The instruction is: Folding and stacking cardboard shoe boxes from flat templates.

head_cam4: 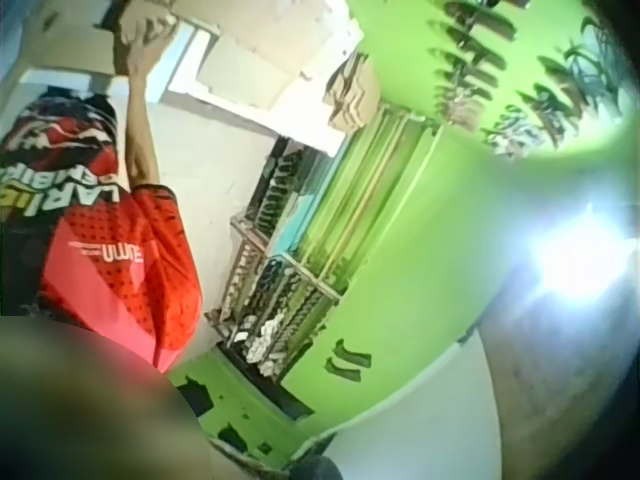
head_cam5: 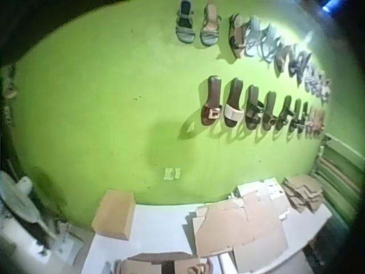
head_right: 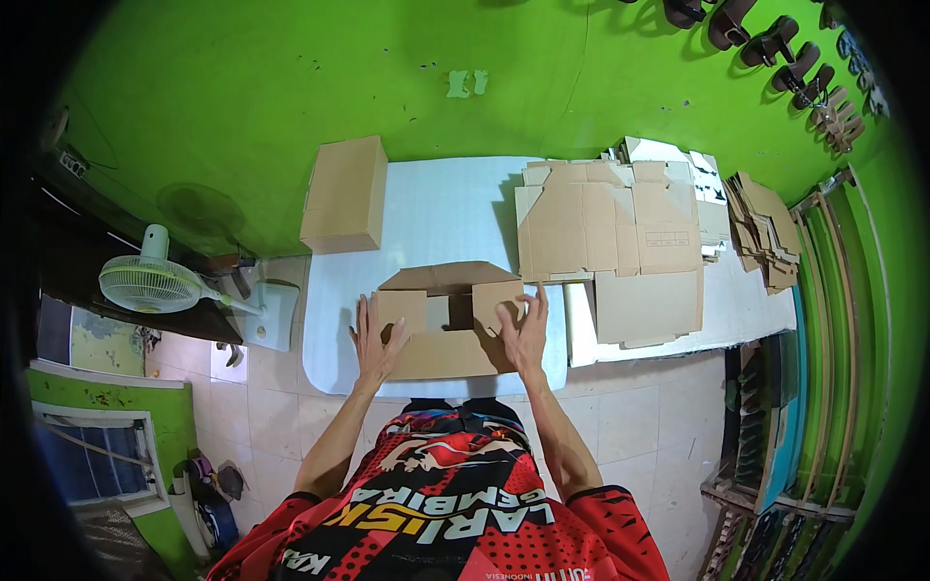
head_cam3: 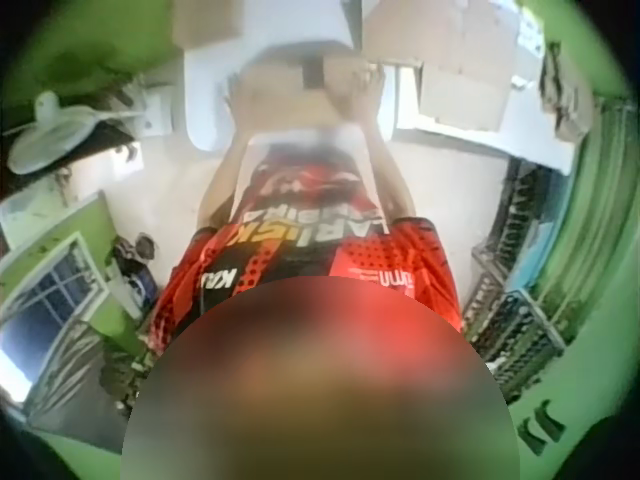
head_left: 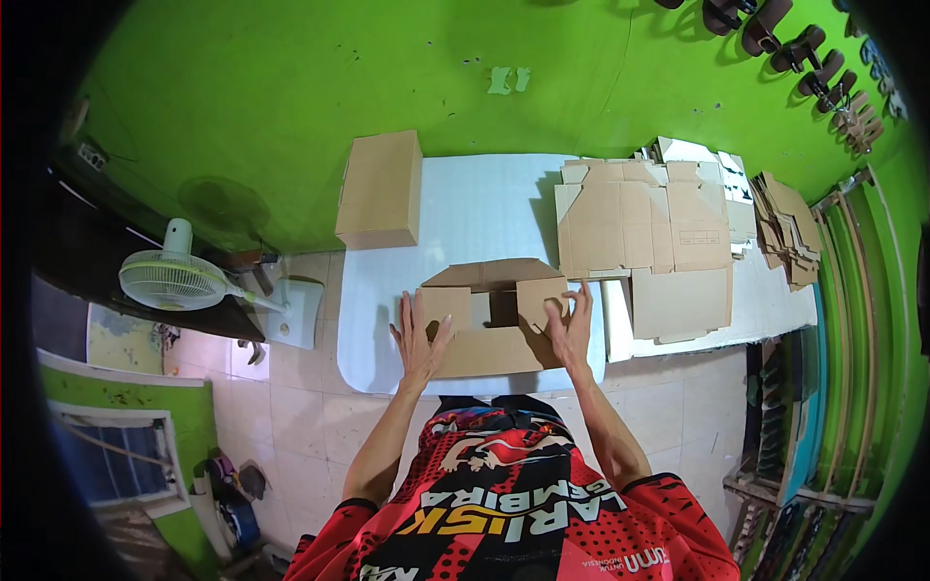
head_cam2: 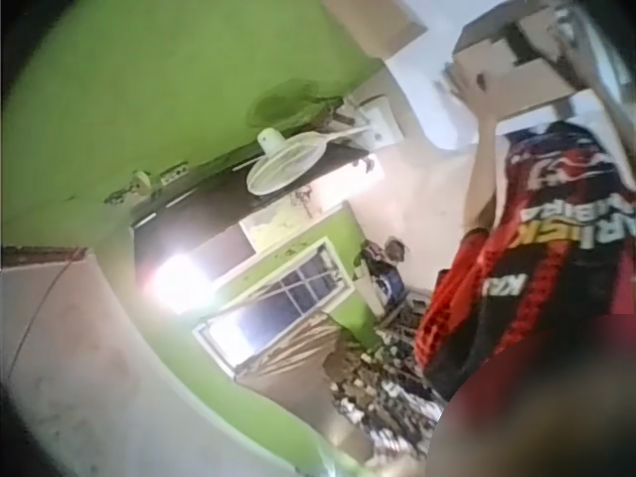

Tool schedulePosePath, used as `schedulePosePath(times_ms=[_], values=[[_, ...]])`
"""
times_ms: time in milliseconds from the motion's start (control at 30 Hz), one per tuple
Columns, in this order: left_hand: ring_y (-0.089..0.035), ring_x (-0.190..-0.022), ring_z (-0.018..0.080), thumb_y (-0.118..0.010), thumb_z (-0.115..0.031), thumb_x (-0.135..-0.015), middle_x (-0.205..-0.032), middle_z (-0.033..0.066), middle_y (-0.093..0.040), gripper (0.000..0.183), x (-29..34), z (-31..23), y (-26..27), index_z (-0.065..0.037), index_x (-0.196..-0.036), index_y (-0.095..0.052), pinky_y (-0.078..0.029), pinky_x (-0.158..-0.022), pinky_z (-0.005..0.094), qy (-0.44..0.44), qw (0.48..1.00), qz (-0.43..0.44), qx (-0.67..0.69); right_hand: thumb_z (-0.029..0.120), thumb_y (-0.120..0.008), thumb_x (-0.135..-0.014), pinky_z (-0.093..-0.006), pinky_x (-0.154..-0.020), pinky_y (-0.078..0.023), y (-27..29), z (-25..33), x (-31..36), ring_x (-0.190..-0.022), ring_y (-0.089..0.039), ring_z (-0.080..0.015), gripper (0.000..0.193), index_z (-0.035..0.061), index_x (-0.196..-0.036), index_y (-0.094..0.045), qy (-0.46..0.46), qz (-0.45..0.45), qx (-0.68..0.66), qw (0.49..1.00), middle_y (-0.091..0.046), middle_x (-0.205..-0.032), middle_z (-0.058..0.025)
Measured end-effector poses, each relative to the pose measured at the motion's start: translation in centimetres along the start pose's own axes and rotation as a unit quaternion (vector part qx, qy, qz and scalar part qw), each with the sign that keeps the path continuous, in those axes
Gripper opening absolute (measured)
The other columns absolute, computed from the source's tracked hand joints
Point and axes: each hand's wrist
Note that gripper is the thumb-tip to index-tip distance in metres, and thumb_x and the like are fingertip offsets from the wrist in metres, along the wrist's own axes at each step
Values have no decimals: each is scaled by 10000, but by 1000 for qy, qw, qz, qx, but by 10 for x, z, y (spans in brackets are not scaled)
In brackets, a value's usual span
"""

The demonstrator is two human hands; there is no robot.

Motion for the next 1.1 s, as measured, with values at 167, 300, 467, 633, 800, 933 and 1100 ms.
schedulePosePath(times_ms=[167, 300, 467, 633, 800, 933, 1100], values=[[-186, -1593, 383, -759, -559, -870, -1697, 177, -279, 929, 19, -17, 1, -210, -1638, -368, -17, -1209, 752, -277, 955, 61, -92, 533, -450, -1087, -489, -1242, -288, 12, 31, -44, -1531, -321, -426, 669, 87, -1585, -430, 91, 74, -31, 993, -282, -1686, -244], [-253, -1560, 358, -861, -606, -704, -1553, 188, -453, 1139, 39, -60, -2, -207, -1643, -354, -39, -1218, 745, -253, 946, 180, -92, 542, -414, -1089, -485, -1243, -293, 10, 40, -68, -1500, -378, -423, 663, 75, -1555, -483, 127, 169, -16, 977, -420, -1629, -207], [-306, -1524, 344, -848, -569, -742, -1443, 148, -527, 1045, 49, -36, -15, -227, -1622, -400, -79, -1226, 731, -307, 941, 87, -114, 530, -373, -1096, -501, -1216, -318, 10, 48, -71, -1377, -534, -399, 634, 39, -1341, -692, 130, 220, -84, 963, -633, -1433, -200], [-441, -1407, 322, -801, -411, -859, -1402, 112, -564, 641, 54, -31, -18, -181, -1429, -621, -167, -1234, 684, -334, 937, 54, -89, 550, -590, -995, -517, -1163, -363, 3, 31, -62, -1265, -612, -347, 574, 35, -879, -815, 128, 253, 39, 958, -733, -1258, -151], [-501, -1342, 308, -776, -315, -893, -1339, 99, -601, 433, 67, -18, -24, -114, -1269, -706, -255, -1241, 608, -349, 933, 49, -67, 740, -738, -786, -569, -1262, -239, -19, 54, -75, -1496, -392, -393, 791, 114, -1268, -739, 275, 243, 188, 911, -501, -1574, -145], [-498, -1349, 321, -764, -309, -904, -1330, 103, -606, 423, 66, -25, -28, -112, -1273, -700, -244, -1244, 615, -342, 936, 54, -65, 790, -753, -718, -624, -1252, -224, -42, 36, -86, -1504, -384, -391, 993, 227, -1508, -544, 285, 313, 267, 866, -480, -1583, -133], [-396, -1449, 334, -797, -396, -843, -1471, 145, -496, 778, 62, -44, -29, -161, -1528, -512, -159, -1258, 635, -272, 954, 74, -98, 735, -796, -694, -623, -1192, -325, -50, 39, -86, -1324, -570, -332, 979, 273, -1514, -526, 233, 352, 284, 861, -622, -1392, -81]])
Point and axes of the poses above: each hand's wrist, its own x-axis away from the middle knuckle, its own y-axis out of the back of the hand, z = x × y
